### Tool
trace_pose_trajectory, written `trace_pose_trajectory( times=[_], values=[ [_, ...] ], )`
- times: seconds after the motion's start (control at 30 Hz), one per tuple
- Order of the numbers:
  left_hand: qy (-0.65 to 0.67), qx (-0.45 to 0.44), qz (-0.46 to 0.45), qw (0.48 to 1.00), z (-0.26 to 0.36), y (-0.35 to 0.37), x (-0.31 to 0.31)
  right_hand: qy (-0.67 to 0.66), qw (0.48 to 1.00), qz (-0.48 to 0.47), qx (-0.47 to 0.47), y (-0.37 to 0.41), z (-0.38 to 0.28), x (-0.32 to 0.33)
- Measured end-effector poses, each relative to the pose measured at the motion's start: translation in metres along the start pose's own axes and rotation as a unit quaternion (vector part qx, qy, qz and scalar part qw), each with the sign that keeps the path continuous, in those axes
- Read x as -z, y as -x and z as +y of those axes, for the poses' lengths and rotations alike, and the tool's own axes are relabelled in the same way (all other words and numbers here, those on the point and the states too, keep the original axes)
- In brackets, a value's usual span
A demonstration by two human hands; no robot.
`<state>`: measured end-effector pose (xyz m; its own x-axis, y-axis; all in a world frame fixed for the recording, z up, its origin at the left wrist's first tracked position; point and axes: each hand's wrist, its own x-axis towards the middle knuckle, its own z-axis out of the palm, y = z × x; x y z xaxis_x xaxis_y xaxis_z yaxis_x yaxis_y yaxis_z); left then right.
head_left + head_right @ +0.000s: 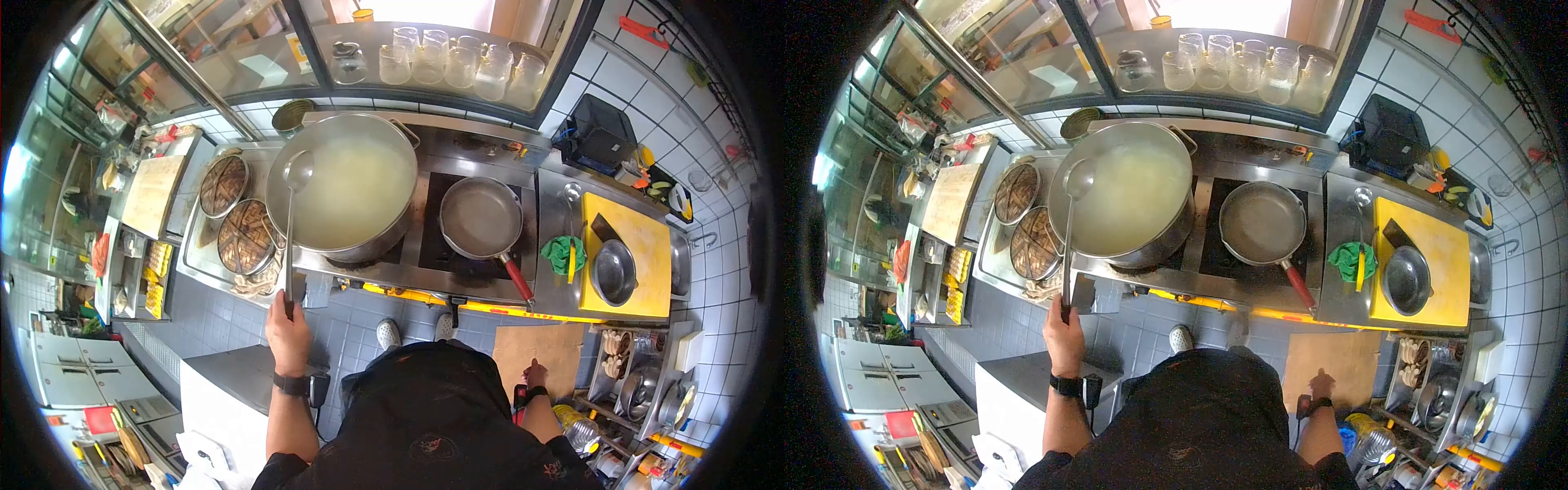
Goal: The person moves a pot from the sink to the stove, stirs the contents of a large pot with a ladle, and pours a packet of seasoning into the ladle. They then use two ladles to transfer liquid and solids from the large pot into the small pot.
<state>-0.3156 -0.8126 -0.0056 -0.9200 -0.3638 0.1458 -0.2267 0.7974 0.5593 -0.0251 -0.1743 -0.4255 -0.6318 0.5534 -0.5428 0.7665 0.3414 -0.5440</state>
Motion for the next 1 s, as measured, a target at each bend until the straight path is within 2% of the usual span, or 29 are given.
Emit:
trace_pose_trajectory(
  times=[0.07,0.1,0.17,0.2,0.23,0.27,0.3,0.33,0.37,0.4,0.43,0.47,0.57,0.63,0.7,0.73,0.77,0.8,0.97,1.0],
  values=[
    [-0.010,-0.008,0.003,1.000,0.001,0.000,0.001,0.000,0.999,0.048,0.006,0.002,-0.016,0.008],
    [-0.019,-0.016,0.006,1.000,0.002,0.000,0.002,-0.093,0.992,0.076,-0.025,0.014,-0.049,0.016],
    [-0.020,-0.011,0.006,1.000,-0.001,0.001,0.002,-0.285,0.945,0.149,-0.068,0.039,-0.117,0.033],
    [-0.020,-0.006,0.004,1.000,-0.002,0.001,0.000,-0.164,0.964,0.167,0.128,-0.029,-0.009,0.017],
    [-0.031,-0.010,0.009,0.999,0.005,0.001,0.002,-0.514,0.839,0.147,-0.103,0.020,-0.129,0.042],
    [-0.015,0.013,-0.007,1.000,0.012,0.001,0.006,-0.231,0.929,0.227,0.178,-0.028,-0.059,0.027],
    [0.001,0.034,-0.027,0.999,0.014,0.001,0.007,-0.072,0.939,0.293,0.167,-0.024,-0.086,0.037],
    [0.000,0.008,-0.010,1.000,0.006,0.001,0.003,-0.053,0.930,0.332,0.150,-0.019,-0.113,0.041],
    [-0.002,-0.016,0.009,1.000,-0.001,0.002,-0.002,-0.137,0.908,0.334,0.212,-0.039,-0.109,0.045],
    [-0.007,-0.021,-0.003,1.000,0.007,0.002,0.003,-0.057,0.950,0.305,0.036,0.010,-0.210,0.075],
    [-0.015,-0.037,0.017,0.999,-0.003,0.003,-0.003,-0.057,0.932,0.349,0.079,-0.007,-0.214,0.074],
    [-0.020,-0.050,0.024,0.998,-0.006,0.003,-0.006,0.003,0.913,0.384,0.140,0.001,-0.249,0.085],
    [-0.029,-0.041,0.020,0.999,0.005,0.005,-0.002,0.013,0.904,0.400,0.149,-0.021,-0.292,0.099],
    [-0.015,-0.018,0.018,1.000,0.016,0.008,0.002,-0.057,0.895,0.407,0.176,-0.035,-0.317,0.105],
    [-0.022,-0.019,0.017,0.999,0.014,0.010,0.001,0.019,0.903,0.386,0.186,-0.058,-0.329,0.115],
    [-0.041,-0.027,0.021,0.999,0.016,0.012,0.003,-0.046,0.935,0.308,0.167,-0.064,-0.338,0.120],
    [-0.060,-0.036,0.023,0.997,0.019,0.014,0.004,0.022,0.929,0.326,0.174,-0.083,-0.332,0.119],
    [-0.071,-0.061,0.046,0.995,0.016,0.016,0.003,0.032,0.938,0.305,0.161,-0.092,-0.333,0.120],
    [-0.067,-0.009,0.031,0.997,0.027,0.026,0.008,0.113,0.952,0.255,0.129,-0.157,-0.318,0.127],
    [-0.063,-0.011,0.033,0.997,0.028,0.028,0.008,-0.053,0.981,0.167,0.087,-0.165,-0.316,0.130]
  ],
)
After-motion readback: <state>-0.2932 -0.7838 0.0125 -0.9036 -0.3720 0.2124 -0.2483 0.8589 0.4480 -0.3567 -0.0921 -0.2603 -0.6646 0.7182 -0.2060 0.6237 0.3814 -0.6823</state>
